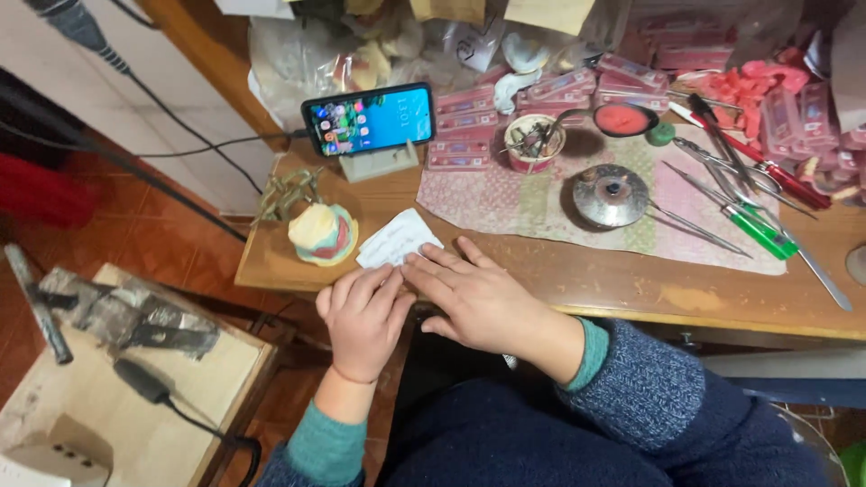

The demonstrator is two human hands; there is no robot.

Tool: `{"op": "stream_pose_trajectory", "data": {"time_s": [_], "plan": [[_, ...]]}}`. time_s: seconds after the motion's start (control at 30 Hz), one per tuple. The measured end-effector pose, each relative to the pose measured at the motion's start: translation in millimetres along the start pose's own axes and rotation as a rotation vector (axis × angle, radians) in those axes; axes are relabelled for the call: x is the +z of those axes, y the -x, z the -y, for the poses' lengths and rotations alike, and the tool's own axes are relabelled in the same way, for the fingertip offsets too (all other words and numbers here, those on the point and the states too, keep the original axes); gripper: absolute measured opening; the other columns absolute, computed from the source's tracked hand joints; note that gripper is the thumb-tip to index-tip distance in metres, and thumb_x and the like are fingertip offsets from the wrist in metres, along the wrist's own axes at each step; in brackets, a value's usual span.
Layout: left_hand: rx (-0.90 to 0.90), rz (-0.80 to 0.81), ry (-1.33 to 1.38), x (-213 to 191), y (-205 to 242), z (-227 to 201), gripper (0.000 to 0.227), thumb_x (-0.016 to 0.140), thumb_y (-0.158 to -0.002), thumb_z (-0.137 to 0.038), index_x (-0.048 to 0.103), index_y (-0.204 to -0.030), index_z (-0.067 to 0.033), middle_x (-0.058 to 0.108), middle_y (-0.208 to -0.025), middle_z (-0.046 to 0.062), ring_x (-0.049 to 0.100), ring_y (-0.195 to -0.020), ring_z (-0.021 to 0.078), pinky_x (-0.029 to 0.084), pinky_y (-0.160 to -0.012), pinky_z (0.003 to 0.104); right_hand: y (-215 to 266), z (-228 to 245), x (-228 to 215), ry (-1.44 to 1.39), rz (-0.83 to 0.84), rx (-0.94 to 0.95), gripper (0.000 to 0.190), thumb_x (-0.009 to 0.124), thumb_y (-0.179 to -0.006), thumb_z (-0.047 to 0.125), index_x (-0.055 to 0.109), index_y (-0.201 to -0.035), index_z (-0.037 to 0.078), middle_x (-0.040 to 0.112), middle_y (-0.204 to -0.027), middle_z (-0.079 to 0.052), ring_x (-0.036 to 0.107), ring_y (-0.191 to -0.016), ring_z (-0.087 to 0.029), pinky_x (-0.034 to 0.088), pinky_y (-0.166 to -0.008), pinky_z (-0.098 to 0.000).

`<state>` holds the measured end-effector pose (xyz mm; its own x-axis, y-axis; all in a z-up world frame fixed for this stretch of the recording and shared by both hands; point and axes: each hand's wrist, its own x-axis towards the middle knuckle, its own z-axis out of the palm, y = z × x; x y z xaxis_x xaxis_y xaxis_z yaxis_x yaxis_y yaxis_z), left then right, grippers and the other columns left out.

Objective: The person cleans a dental mold with a cloth and a metal tool, then writes on a piece of paper with a pen. They place the mold and paper into a plastic bag, walk to a shelf to store the bag, and return to the table to handle another mold.

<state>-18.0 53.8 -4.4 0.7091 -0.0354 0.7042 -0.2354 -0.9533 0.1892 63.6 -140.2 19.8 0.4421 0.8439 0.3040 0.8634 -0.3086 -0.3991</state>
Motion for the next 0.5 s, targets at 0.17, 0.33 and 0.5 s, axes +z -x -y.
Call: {"op": "stream_pose_trajectory", "data": {"time_s": [0.17, 0.33, 0.5], "plan": [[0.096, 0.049, -0.014, -8.4, 4.7, 12.5, 0.040, 0.084, -0.075, -0.027, 0.077, -0.113, -0.0167, 0.072, -0.113, -0.002, 0.063, -0.101, 0.0217, 0.040, -0.088, 0.040, 5.0, -6.6, -4.6, 0.146, -0.041, 0.078, 0.071, 0.074, -0.083, 0.043, 0.054, -0.142, 0.009, 0.051, -0.150, -0.013, 0.042, -0.143, -0.033, 0.028, -0.113, -0.0610], [0.216, 0.087, 0.023, 5.1, 20.1, 39.8, 0.030, 0.083, -0.078, -0.021, 0.079, -0.107, -0.0204, 0.074, -0.105, -0.006, 0.063, -0.085, 0.0193, 0.042, -0.082, 0.038, 19.6, -6.5, -7.8, 0.149, -0.124, 0.104, 0.072, 0.071, -0.083, 0.048, 0.057, -0.137, 0.003, 0.055, -0.145, -0.018, 0.046, -0.141, -0.038, 0.031, -0.116, -0.0577], [0.243, -0.154, 0.443, 183.9, 170.4, 277.7, 0.022, 0.079, -0.096, -0.013, 0.071, -0.116, -0.0078, 0.071, -0.109, 0.014, 0.071, -0.090, 0.0319, 0.059, -0.087, 0.040, 50.1, -14.8, -17.3, 0.059, -0.340, 0.035, 0.060, 0.070, -0.090, 0.043, 0.061, -0.131, 0.000, 0.063, -0.135, -0.018, 0.058, -0.132, -0.037, 0.044, -0.117, -0.0493]]}}
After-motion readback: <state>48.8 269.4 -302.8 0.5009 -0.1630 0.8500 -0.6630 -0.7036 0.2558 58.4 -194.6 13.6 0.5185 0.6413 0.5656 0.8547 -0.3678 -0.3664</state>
